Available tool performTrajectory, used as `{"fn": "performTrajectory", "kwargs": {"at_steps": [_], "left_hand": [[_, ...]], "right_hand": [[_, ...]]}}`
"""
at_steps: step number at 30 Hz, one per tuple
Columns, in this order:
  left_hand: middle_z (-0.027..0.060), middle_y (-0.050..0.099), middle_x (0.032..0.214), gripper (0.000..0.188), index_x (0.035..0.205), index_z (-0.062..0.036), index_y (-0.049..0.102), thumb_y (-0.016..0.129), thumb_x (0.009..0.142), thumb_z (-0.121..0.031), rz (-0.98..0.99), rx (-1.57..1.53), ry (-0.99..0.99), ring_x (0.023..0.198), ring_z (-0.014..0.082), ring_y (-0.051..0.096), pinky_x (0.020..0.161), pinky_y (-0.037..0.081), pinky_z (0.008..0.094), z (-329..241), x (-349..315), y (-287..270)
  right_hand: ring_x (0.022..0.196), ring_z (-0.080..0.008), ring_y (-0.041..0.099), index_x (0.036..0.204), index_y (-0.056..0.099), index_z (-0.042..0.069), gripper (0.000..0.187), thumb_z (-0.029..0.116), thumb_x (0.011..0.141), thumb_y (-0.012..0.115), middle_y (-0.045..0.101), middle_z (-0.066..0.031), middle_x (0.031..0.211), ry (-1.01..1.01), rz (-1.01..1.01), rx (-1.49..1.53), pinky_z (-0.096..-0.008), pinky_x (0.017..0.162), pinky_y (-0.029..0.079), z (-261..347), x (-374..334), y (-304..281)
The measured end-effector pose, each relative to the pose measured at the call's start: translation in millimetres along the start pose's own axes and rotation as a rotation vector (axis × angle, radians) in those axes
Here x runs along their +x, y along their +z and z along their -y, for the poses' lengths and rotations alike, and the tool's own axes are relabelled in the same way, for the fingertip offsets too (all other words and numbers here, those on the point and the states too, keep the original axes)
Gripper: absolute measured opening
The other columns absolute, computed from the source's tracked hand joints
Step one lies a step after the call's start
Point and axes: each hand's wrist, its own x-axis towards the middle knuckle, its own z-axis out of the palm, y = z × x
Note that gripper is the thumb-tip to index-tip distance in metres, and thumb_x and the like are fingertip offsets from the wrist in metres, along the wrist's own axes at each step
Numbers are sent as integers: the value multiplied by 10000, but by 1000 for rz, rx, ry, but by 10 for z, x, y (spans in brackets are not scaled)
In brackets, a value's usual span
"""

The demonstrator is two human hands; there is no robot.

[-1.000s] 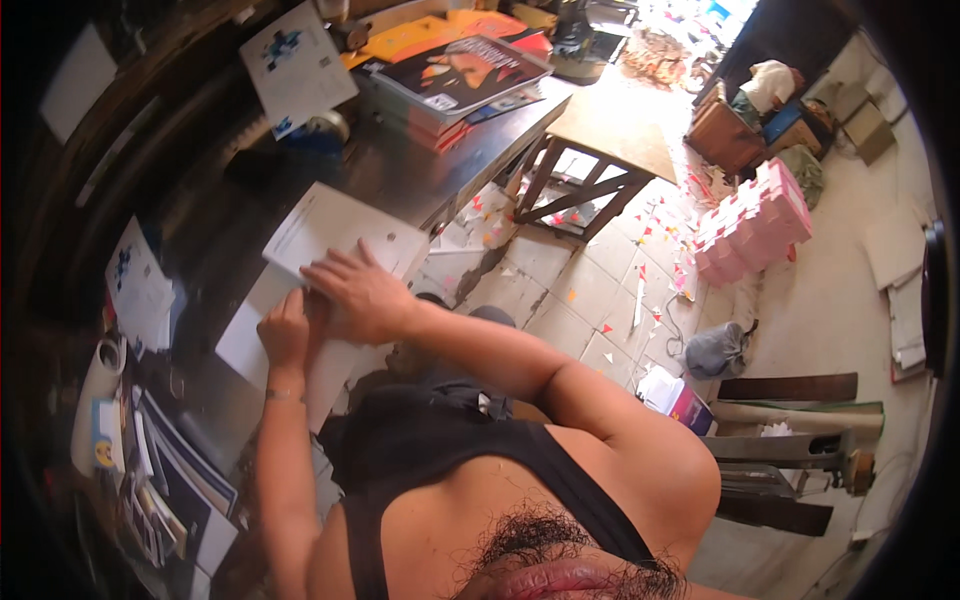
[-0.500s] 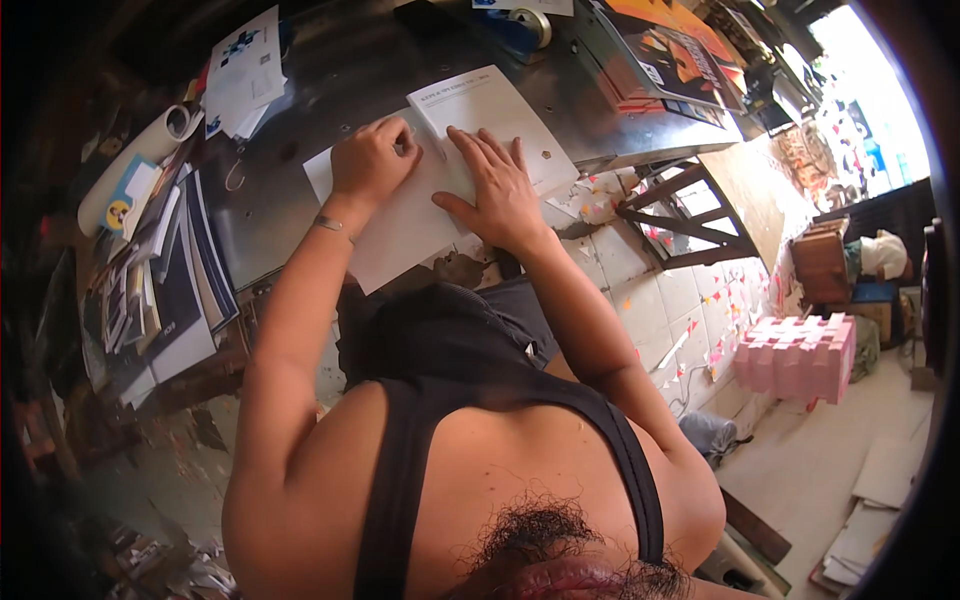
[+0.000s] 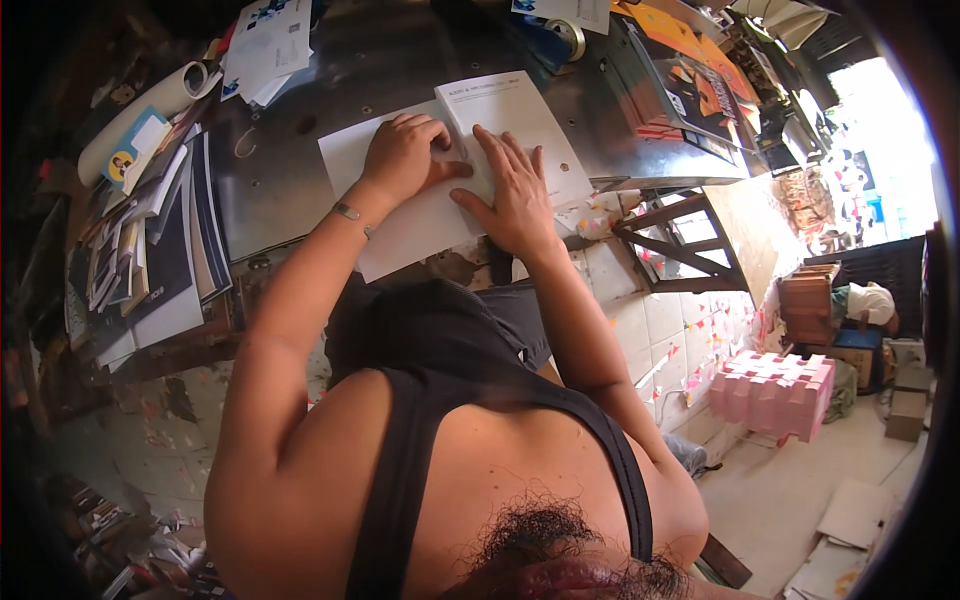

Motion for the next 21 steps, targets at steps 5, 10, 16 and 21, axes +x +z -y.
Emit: {"fn": "performTrajectory", "kwargs": {"at_steps": [5,10,16,21], "left_hand": [[86,706,873,375,787,-88,707,885,692,-405,-19,-30,-16,938,310,670,887,522,403,24,0,17],[81,712,857,317,787,-85,715,869,718,-353,-63,-25,16,919,304,674,863,530,402,11,-16,40],[68,721,847,206,781,-98,720,824,707,-260,-135,-20,18,888,294,681,853,532,404,-55,-48,106],[59,710,820,129,750,-106,711,766,709,-214,-156,-32,46,851,295,673,804,527,417,-119,-29,181]], "right_hand": [[1471,-399,393,1571,375,93,887,530,877,714,509,-133,1530,-1,-10,2,-658,1216,195,5,5,5],[1467,-432,388,1551,406,83,856,487,872,737,538,-180,1488,-6,-29,36,-653,1206,206,8,5,-22],[1465,-408,399,1569,378,88,883,524,879,715,514,-138,1524,-8,-14,-4,-661,1208,213,-6,2,-5],[1463,-406,401,1568,379,87,890,527,873,719,512,-136,1526,-11,-19,-17,-659,1207,217,-4,7,-6]]}}
